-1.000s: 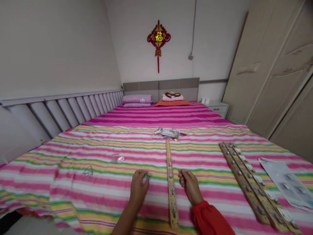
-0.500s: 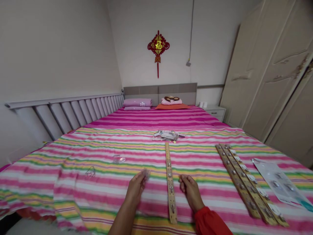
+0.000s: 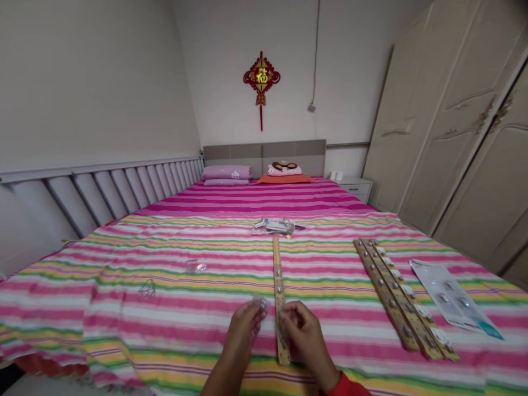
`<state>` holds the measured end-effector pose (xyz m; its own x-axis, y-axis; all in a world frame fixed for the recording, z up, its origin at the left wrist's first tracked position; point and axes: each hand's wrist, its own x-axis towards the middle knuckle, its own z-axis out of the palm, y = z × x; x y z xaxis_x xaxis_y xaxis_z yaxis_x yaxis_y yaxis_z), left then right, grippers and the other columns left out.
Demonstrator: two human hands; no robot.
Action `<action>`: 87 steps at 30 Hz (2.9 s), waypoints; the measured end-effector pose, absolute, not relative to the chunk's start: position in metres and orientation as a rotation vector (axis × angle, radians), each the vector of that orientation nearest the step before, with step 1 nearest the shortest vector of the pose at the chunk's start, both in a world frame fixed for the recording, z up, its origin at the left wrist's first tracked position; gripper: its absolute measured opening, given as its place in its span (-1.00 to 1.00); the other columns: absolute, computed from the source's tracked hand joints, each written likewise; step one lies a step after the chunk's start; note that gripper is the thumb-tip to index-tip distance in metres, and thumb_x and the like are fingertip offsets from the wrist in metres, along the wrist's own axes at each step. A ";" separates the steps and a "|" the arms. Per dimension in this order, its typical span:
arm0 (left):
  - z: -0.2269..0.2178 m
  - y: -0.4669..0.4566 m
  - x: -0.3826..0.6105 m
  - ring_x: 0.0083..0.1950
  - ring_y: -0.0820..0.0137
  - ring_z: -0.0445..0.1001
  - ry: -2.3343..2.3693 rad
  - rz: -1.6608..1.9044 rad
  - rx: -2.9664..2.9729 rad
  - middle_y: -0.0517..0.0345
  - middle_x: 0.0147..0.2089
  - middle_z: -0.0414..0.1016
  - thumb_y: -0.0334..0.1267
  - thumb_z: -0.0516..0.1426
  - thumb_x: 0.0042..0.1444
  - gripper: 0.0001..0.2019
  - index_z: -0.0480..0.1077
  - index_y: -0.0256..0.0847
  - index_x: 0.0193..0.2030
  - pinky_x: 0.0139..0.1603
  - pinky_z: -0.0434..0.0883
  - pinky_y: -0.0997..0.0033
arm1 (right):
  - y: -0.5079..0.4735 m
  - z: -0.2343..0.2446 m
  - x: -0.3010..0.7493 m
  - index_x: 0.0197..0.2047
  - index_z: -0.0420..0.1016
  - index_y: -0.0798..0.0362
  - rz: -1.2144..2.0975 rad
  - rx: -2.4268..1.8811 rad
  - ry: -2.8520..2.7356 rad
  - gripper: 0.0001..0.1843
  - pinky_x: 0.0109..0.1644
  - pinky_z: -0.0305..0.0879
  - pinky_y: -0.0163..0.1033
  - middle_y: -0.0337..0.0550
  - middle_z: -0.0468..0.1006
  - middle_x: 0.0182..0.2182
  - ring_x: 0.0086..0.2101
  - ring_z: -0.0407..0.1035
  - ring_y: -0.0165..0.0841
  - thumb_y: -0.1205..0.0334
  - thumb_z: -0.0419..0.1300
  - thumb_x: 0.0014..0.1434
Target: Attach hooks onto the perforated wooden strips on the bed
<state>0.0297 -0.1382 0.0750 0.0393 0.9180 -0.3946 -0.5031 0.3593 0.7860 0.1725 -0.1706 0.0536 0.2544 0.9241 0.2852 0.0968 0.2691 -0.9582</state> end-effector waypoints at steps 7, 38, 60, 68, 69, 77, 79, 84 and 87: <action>0.088 -0.154 0.043 -0.57 0.55 0.33 1.096 1.161 0.902 0.21 -0.60 0.46 -0.06 0.35 -0.35 -0.67 0.46 -0.29 -0.54 -0.53 0.20 0.57 | -0.183 0.066 0.159 -0.33 0.45 0.01 0.466 -1.201 -1.507 -0.96 -0.30 0.26 -0.29 -0.17 0.45 -0.39 -0.36 0.35 -0.32 0.27 0.17 0.12; 0.058 -0.143 0.053 -0.45 0.43 0.40 1.077 1.091 1.025 0.15 -0.51 0.49 -0.06 0.33 -0.27 -0.66 0.48 -0.29 -0.43 -0.42 0.27 0.50 | -0.171 0.047 0.188 -0.51 0.53 0.13 1.211 -1.098 -0.717 -0.60 -0.70 -0.17 -0.42 -0.31 0.42 -0.71 -0.78 0.00 -0.62 -0.03 0.43 -0.31; 0.049 -0.129 0.091 0.09 0.17 0.31 1.711 0.722 1.726 -0.10 0.08 0.29 -0.42 0.14 -0.13 -0.22 0.04 -0.21 0.30 -0.11 0.28 0.39 | -0.178 0.047 0.224 -0.50 0.50 0.10 1.109 -1.109 -0.596 -0.68 -0.66 -0.19 -0.39 -0.32 0.40 -0.72 -0.75 -0.02 -0.59 0.06 0.41 -0.26; 0.048 -0.148 0.085 0.03 0.16 0.34 1.699 0.624 1.779 -0.08 0.08 0.26 -0.33 0.13 -0.05 -0.31 0.07 -0.13 0.28 -0.24 0.28 0.38 | -0.163 0.050 0.228 -0.51 0.51 0.09 1.091 -1.104 -0.577 -0.71 -0.67 -0.19 -0.39 -0.35 0.36 -0.75 -0.75 -0.03 -0.59 0.10 0.42 -0.28; 0.048 -0.149 0.083 0.05 0.15 0.33 1.673 0.644 1.768 -0.09 0.11 0.25 -0.28 0.16 -0.06 -0.30 0.08 -0.14 0.28 -0.23 0.28 0.38 | -0.159 0.050 0.229 -0.51 0.51 0.09 1.089 -1.101 -0.572 -0.70 -0.67 -0.19 -0.39 -0.36 0.36 -0.75 -0.75 -0.04 -0.59 0.09 0.42 -0.29; 0.031 -0.141 0.059 -0.17 0.26 0.40 1.394 1.082 1.573 0.02 -0.22 0.44 -0.21 0.16 0.00 -0.81 0.42 -0.17 -0.22 -0.10 0.34 0.31 | -0.148 0.038 0.226 -0.49 0.49 0.10 1.123 -1.103 -0.606 -0.70 -0.66 -0.22 -0.39 -0.43 0.24 -0.80 -0.74 -0.06 -0.59 0.07 0.40 -0.22; 0.029 -0.138 0.057 -0.22 0.28 0.41 1.366 1.087 1.574 0.03 -0.26 0.45 -0.23 0.14 0.02 -0.86 0.44 -0.17 -0.27 -0.14 0.35 0.31 | -0.148 0.033 0.222 -0.49 0.49 0.10 1.151 -1.083 -0.597 -0.71 -0.66 -0.19 -0.39 -0.42 0.25 -0.80 -0.74 -0.04 -0.57 0.08 0.40 -0.21; 0.025 -0.137 0.059 -0.24 0.32 0.43 1.332 1.046 1.628 0.04 -0.24 0.46 -0.30 0.11 0.01 -0.81 0.47 -0.18 -0.22 -0.16 0.37 0.35 | -0.140 0.026 0.210 -0.51 0.50 0.10 1.163 -1.019 -0.562 -0.73 -0.52 0.13 -0.36 -0.29 0.44 -0.68 -0.62 0.24 -0.48 0.13 0.43 -0.23; 0.022 -0.139 0.061 -0.30 0.36 0.41 1.358 1.025 1.651 0.07 -0.29 0.46 -0.32 0.09 -0.01 -0.81 0.46 -0.21 -0.24 -0.25 0.36 0.38 | -0.134 0.025 0.205 -0.54 0.50 0.10 1.176 -0.990 -0.553 -0.72 -0.46 0.18 -0.35 -0.30 0.46 -0.66 -0.59 0.28 -0.47 0.13 0.45 -0.26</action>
